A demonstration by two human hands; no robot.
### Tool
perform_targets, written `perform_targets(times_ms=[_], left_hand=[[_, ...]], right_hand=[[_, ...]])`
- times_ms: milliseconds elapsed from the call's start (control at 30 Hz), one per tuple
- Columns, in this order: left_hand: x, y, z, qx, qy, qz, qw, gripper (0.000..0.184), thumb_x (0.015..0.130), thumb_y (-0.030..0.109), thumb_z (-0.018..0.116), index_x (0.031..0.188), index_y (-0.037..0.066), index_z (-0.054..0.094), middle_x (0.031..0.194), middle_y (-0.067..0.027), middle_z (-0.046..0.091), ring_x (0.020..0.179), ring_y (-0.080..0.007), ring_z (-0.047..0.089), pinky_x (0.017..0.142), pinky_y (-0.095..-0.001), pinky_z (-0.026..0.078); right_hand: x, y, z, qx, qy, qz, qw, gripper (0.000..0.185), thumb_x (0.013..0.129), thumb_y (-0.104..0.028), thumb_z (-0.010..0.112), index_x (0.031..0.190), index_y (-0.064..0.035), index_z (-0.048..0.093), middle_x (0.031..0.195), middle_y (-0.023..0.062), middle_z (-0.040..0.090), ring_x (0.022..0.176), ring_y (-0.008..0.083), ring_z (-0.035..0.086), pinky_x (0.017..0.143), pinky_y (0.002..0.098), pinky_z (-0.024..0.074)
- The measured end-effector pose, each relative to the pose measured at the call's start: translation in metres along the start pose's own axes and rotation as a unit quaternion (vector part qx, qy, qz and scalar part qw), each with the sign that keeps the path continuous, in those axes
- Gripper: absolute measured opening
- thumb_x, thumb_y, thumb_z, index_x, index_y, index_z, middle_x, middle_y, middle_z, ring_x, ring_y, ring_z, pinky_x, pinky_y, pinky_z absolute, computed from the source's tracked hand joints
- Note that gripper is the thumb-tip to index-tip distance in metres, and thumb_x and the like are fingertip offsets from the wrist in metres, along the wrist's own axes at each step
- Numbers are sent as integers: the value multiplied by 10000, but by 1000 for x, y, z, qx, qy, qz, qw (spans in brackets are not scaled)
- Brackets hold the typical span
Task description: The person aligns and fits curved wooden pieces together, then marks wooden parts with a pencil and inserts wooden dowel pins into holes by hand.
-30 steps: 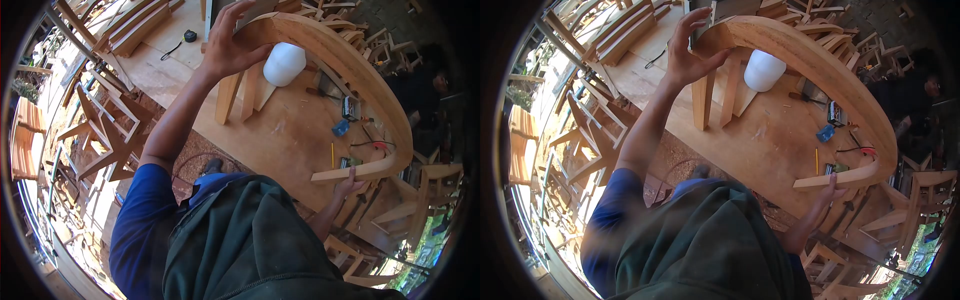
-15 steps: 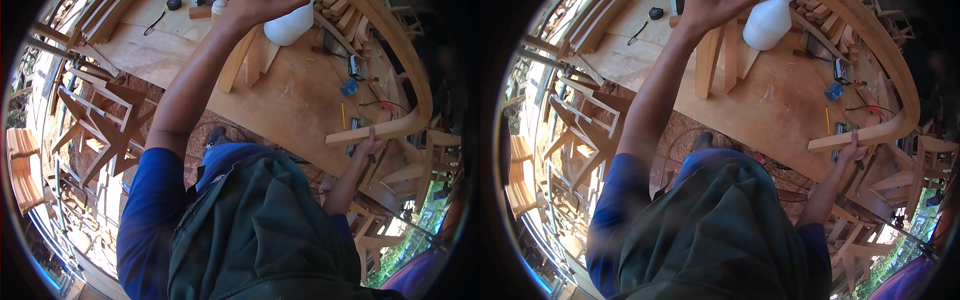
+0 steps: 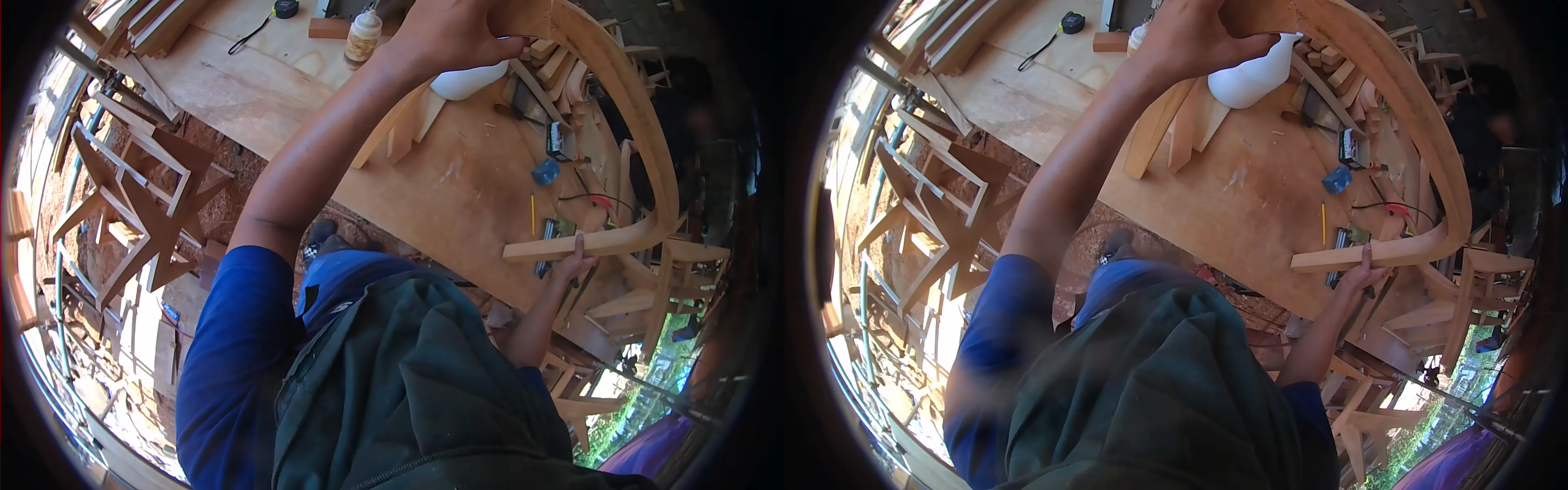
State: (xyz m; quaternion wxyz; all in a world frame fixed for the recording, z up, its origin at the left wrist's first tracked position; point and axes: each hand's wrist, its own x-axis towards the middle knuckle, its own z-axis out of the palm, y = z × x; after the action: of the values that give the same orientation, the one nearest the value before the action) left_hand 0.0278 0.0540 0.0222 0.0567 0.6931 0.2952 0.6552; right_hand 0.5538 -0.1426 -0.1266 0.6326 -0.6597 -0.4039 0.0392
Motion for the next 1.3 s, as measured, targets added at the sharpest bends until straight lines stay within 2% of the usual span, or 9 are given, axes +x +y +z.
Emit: perform_targets(times_ms=[167,367,400,500,700,800,1000,1100,1300], left_hand=[[5,-1,-6,-56,-19,29,998,683,752,204,779,1387,71,563,1348,-236,573,1242,-428,571,1042,-452,494],[26,-18,-5,-165,-20,128,978,489,790,207,765,1210,-32,685,1244,-245,642,1160,-389,648,1002,-423,518],[29,-18,-4,-163,-17,128,978,457,802,201,774,1181,-44,703,1240,-232,655,1113,-336,682,939,-403,553],[32,-11,3,-298,-53,-24,953,443,808,216,798,1156,-45,714,1194,-203,691,1047,-263,709,892,-377,572],[41,2,-8,-214,-48,-34,975,277,895,216,739,954,-54,758,898,-116,743,875,-171,710,778,-313,564],[44,-3,-2,-243,-41,-83,966,241,923,189,694,906,-40,766,850,-93,733,827,-156,690,717,-312,541],[43,-8,1,-296,-51,-119,946,193,918,135,665,972,-23,764,916,-94,734,867,-167,683,749,-314,530],[42,-25,3,-119,-13,142,983,234,937,135,603,1012,-19,761,964,-101,736,901,-185,684,792,-311,526],[45,-32,7,-320,-73,-25,944,342,958,175,506,1027,-46,757,1035,-137,739,967,-202,685,882,-322,518]], right_hand=[[1,3,-1,18,0,8,1000,540,893,-37,745,1370,30,501,1298,155,600,1144,270,621,1009,405,514],[-2,-5,2,7,3,-23,1000,504,890,-25,747,1335,32,516,1253,143,614,1118,258,626,989,399,518],[-3,-4,2,2,1,-28,1000,498,889,-24,748,1328,32,520,1246,141,614,1111,256,627,985,398,518],[-1,2,1,-6,23,-50,998,504,850,-100,809,1258,75,571,1199,173,639,1043,265,639,941,396,533],[-2,0,1,-6,18,-41,999,515,857,-121,815,1264,70,563,1200,183,637,1051,276,638,939,404,538],[-6,-6,7,0,45,-19,999,521,861,-129,817,1268,65,555,1187,179,643,1035,273,647,937,409,542],[-4,-8,7,2,24,16,1000,529,880,-55,786,1327,48,522,1226,155,615,1079,274,629,946,408,539],[-6,-14,10,6,22,16,1000,549,880,-50,783,1348,48,513,1238,159,613,1083,275,629,949,407,538],[-2,-5,6,-8,27,11,1000,568,880,-43,778,1369,41,504,1266,154,605,1106,274,623,967,404,531]])
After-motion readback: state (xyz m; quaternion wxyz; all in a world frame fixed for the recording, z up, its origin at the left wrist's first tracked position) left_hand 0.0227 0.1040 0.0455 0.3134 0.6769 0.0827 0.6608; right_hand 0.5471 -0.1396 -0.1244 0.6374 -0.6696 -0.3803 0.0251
